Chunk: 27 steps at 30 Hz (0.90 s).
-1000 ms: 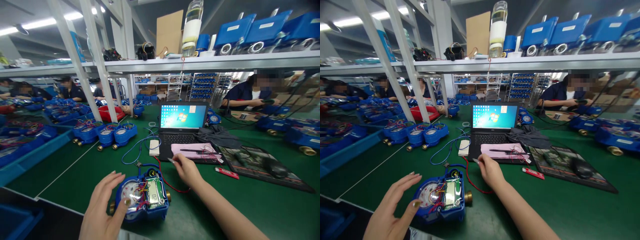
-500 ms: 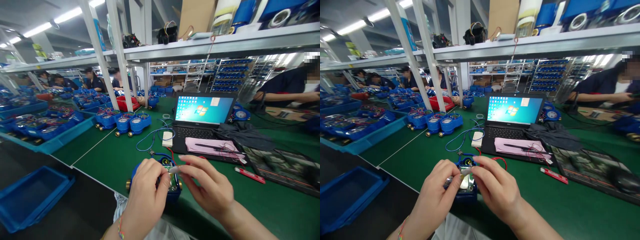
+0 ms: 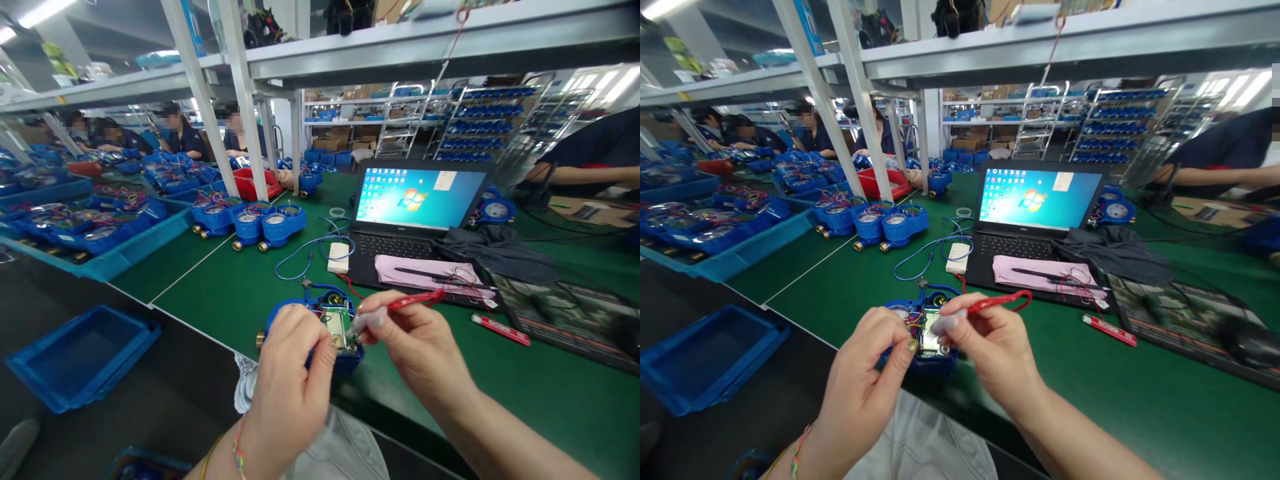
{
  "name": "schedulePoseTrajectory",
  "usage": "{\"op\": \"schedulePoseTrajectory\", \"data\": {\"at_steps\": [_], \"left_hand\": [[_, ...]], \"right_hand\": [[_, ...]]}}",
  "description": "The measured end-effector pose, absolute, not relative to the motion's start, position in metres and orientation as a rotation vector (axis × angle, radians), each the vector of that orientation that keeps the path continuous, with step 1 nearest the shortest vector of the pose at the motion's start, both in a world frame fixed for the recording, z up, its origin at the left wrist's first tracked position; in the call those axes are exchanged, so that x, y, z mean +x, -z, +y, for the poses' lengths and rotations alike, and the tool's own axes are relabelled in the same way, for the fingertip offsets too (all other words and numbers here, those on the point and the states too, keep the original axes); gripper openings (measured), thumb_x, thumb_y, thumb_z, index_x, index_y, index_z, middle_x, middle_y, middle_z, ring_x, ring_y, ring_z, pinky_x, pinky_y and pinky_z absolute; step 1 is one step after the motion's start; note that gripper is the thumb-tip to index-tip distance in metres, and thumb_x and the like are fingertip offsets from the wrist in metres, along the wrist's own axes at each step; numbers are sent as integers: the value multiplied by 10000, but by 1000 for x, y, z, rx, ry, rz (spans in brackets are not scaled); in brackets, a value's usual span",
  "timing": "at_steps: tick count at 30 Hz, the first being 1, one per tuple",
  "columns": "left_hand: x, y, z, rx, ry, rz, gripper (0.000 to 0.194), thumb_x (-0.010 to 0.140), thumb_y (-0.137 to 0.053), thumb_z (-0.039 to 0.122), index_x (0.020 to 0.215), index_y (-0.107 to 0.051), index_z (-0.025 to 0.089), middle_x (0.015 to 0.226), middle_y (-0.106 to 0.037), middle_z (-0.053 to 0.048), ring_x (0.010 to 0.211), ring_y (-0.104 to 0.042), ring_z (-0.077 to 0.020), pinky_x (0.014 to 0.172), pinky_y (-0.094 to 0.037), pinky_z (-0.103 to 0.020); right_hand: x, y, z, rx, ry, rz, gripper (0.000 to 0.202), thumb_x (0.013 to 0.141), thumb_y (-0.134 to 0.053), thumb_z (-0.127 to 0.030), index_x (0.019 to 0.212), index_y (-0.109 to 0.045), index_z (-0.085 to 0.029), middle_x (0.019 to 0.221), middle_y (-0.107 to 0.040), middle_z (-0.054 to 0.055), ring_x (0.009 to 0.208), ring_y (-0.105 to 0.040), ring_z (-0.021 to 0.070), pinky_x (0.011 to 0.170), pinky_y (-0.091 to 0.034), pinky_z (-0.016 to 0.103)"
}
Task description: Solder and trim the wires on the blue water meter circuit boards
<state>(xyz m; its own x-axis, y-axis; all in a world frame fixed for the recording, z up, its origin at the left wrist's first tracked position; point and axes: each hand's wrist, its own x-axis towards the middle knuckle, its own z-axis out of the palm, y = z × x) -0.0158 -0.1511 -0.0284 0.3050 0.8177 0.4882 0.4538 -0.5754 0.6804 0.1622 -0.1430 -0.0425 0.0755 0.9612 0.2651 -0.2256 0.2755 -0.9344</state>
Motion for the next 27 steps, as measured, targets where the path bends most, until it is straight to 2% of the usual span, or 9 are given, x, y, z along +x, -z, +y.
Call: {"op": "schedulePoseTrajectory", "data": {"at_steps": [6,9,12,14,16,20,22,24,27], "left_hand": [[-91,40,-154,2094,-1301,1659,311,936,-416,273,637,-458,200,642,-465,5,614,-457,-157,575,-337,-291],[-135,51,-157,2009,-1166,2091,322,922,-400,350,639,-457,209,596,-443,24,555,-441,-150,573,-339,-285],[-160,57,-155,1989,-975,2301,201,881,-416,362,926,-550,219,903,-540,-11,833,-553,-229,740,-424,-334],[-158,56,-152,2066,-944,2277,309,886,-401,377,1126,-505,213,1113,-502,-55,1057,-502,-317,874,-421,-429],[-141,54,-150,2239,-1001,2107,328,894,-412,398,1160,-503,229,1200,-478,-65,1144,-454,-335,959,-392,-482],[-84,49,-146,2463,-1015,1628,299,906,-474,383,1191,-491,296,1333,-409,-42,1236,-401,-285,1038,-364,-466],[-59,50,-141,2517,-898,1427,493,866,-562,496,1286,-410,287,1412,-325,-64,1307,-307,-304,1087,-297,-503],[-42,53,-135,2569,-764,1318,835,728,-685,619,1368,-304,240,1454,-263,-108,1338,-238,-335,1114,-224,-548],[-31,60,-126,2650,-637,1273,1061,620,-747,662,1399,-236,154,1423,-328,-158,1321,-274,-345,1116,-189,-568]], "right_hand": [[172,32,-138,-1024,-993,-1471,220,772,-698,-416,806,-671,-200,717,-654,32,618,-623,150,534,-533,228],[168,33,-138,-1046,-982,-1600,146,803,-641,-340,809,-657,-195,770,-660,44,678,-632,161,570,-540,231],[166,36,-138,-1078,-886,-1717,69,807,-592,-227,805,-654,-197,762,-670,35,651,-632,151,563,-537,220],[167,40,-136,-1087,-797,-1791,76,804,-585,-188,820,-658,-203,772,-684,28,636,-636,146,559,-534,214],[167,45,-135,-1075,-736,-1829,86,804,-600,-173,851,-662,-208,818,-701,27,667,-654,152,589,-541,218],[168,50,-135,-1044,-741,-1827,90,802,-618,-162,861,-665,-210,803,-707,21,682,-668,157,609,-549,217],[168,50,-136,-1054,-765,-1825,99,793,-614,-144,845,-661,-214,763,-697,13,660,-657,151,602,-543,215],[169,49,-137,-1058,-770,-1822,126,781,-612,-127,847,-655,-225,754,-689,3,664,-650,144,619,-539,214],[169,49,-138,-1040,-768,-1826,138,780,-616,-136,868,-643,-238,767,-688,1,697,-656,152,630,-540,221]]}}
